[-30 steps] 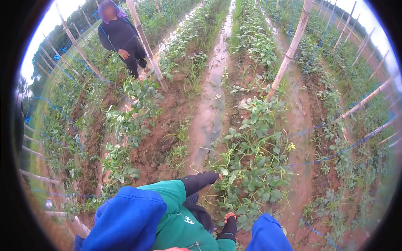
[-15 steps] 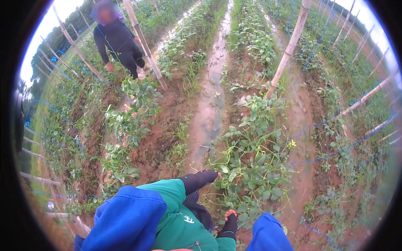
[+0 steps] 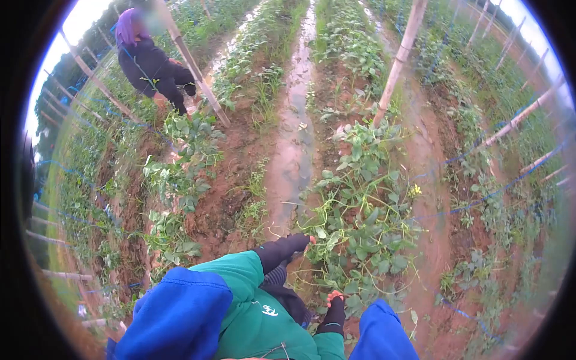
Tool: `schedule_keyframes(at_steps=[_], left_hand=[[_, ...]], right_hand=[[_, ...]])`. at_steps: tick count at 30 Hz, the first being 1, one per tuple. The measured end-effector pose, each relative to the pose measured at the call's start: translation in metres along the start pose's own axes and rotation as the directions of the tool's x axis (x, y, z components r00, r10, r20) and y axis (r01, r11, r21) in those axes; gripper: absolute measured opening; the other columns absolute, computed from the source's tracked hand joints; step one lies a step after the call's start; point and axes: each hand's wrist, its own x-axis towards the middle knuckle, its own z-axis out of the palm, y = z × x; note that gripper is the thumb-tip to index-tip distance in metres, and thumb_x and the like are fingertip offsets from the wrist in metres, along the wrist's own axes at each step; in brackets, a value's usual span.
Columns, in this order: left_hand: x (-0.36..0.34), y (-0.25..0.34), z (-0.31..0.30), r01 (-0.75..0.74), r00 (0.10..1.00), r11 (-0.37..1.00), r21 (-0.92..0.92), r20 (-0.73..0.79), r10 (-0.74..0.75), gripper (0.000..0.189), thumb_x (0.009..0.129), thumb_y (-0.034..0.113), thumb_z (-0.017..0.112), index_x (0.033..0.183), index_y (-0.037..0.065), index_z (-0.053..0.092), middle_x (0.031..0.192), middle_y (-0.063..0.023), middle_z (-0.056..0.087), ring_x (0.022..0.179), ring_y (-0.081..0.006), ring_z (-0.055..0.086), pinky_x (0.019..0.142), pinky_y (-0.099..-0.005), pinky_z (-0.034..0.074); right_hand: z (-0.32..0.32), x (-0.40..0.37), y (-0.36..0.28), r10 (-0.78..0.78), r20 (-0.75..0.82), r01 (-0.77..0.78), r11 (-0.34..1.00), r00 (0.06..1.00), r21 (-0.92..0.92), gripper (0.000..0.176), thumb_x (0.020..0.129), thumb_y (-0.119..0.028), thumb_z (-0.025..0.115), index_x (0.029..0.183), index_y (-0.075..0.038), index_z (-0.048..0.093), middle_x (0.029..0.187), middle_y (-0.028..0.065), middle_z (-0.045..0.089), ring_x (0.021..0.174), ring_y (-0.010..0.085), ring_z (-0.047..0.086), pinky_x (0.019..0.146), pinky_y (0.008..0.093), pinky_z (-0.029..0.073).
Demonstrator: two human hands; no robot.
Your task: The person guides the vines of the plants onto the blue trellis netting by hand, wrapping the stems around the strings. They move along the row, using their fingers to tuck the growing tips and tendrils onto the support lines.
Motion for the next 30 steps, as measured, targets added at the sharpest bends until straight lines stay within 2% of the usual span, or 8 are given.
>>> schedule_keyframes(at_steps=[4,12,16,19,26,28,29,30], left_hand=[[0.002,-0.013,-0.007,-0.200,0.961,0.974,0.107,-0.173,0.216,0.027,0.065,0.005,0.050,0.089,0.018,0.053,0.061,-0.0075,0.051,0.058,-0.0198,0.050,0.056,-0.0312,0.039],[0.028,-0.081,-0.041,-0.318,0.908,0.934,0.161,-0.231,0.349,0.025,0.064,0.001,0.049,0.086,0.012,0.052,0.058,-0.0046,0.047,0.053,-0.0114,0.045,0.050,-0.0244,0.038],[0.034,-0.091,-0.048,-0.241,0.961,0.970,-0.042,-0.149,0.232,0.025,0.065,0.000,0.047,0.088,0.009,0.051,0.060,-0.0042,0.046,0.053,-0.0109,0.044,0.052,-0.0231,0.039],[0.037,-0.093,-0.044,-0.048,0.998,0.829,-0.557,0.013,0.066,0.022,0.068,-0.002,0.047,0.088,0.005,0.051,0.064,-0.0025,0.047,0.054,-0.0098,0.044,0.054,-0.0205,0.039],[0.014,-0.018,-0.033,0.085,0.909,0.954,-0.287,0.415,0.044,0.030,0.066,-0.002,0.041,0.095,0.004,0.048,0.079,-0.0061,0.053,0.074,-0.0118,0.051,0.066,-0.0243,0.040],[0.019,-0.015,-0.033,0.197,0.813,0.934,-0.299,0.582,0.014,0.030,0.067,0.000,0.041,0.096,0.004,0.048,0.081,-0.0071,0.053,0.075,-0.0118,0.051,0.066,-0.0242,0.040],[0.028,-0.006,-0.036,-0.366,0.807,0.912,0.183,0.551,0.214,0.028,0.070,0.003,0.042,0.098,0.003,0.048,0.082,-0.0059,0.054,0.076,-0.0109,0.051,0.066,-0.0232,0.041],[0.042,-0.015,-0.033,-0.367,0.802,0.912,0.184,0.558,0.210,0.028,0.070,0.003,0.042,0.098,0.003,0.048,0.082,-0.0059,0.054,0.076,-0.0109,0.051,0.066,-0.0232,0.041]], right_hand=[[-0.005,0.012,0.024,-0.147,0.178,0.078,0.935,0.973,0.347,0.034,0.071,-0.021,0.056,0.101,-0.012,0.043,0.078,0.0048,0.055,0.055,0.0132,0.051,0.036,0.0244,0.041],[0.023,-0.001,0.015,-0.064,0.011,0.057,0.942,0.998,0.330,0.028,0.078,-0.022,0.049,0.105,-0.014,0.044,0.080,0.0018,0.055,0.064,0.0101,0.051,0.048,0.0223,0.042],[0.044,0.004,-0.006,-0.108,-0.048,0.117,0.948,0.993,0.296,0.029,0.080,-0.025,0.047,0.107,-0.014,0.044,0.082,0.0014,0.055,0.065,0.0093,0.051,0.051,0.0240,0.043],[0.071,0.021,-0.034,-0.185,-0.096,0.204,0.939,0.978,0.277,0.029,0.080,-0.026,0.047,0.106,-0.013,0.045,0.083,0.0012,0.054,0.065,0.0073,0.049,0.054,0.0218,0.041],[0.154,0.084,-0.084,-0.396,-0.240,0.393,0.918,0.887,-0.062,0.035,0.076,-0.020,0.054,0.106,-0.004,0.043,0.077,0.0040,0.055,0.062,0.0076,0.050,0.055,0.0200,0.041],[0.167,0.092,-0.083,-0.384,-0.139,0.405,0.894,0.913,0.189,0.029,0.077,-0.013,0.052,0.103,-0.003,0.044,0.070,0.0048,0.055,0.055,0.0082,0.049,0.052,0.0198,0.040],[0.166,0.085,-0.092,-0.338,-0.097,0.351,0.917,0.936,0.190,0.027,0.077,-0.013,0.051,0.102,-0.003,0.044,0.070,0.0046,0.055,0.057,0.0081,0.050,0.053,0.0197,0.040],[0.164,0.076,-0.100,-0.288,-0.054,0.293,0.937,0.956,0.189,0.025,0.078,-0.012,0.049,0.101,-0.003,0.045,0.069,0.0045,0.055,0.059,0.0080,0.050,0.055,0.0195,0.041]])
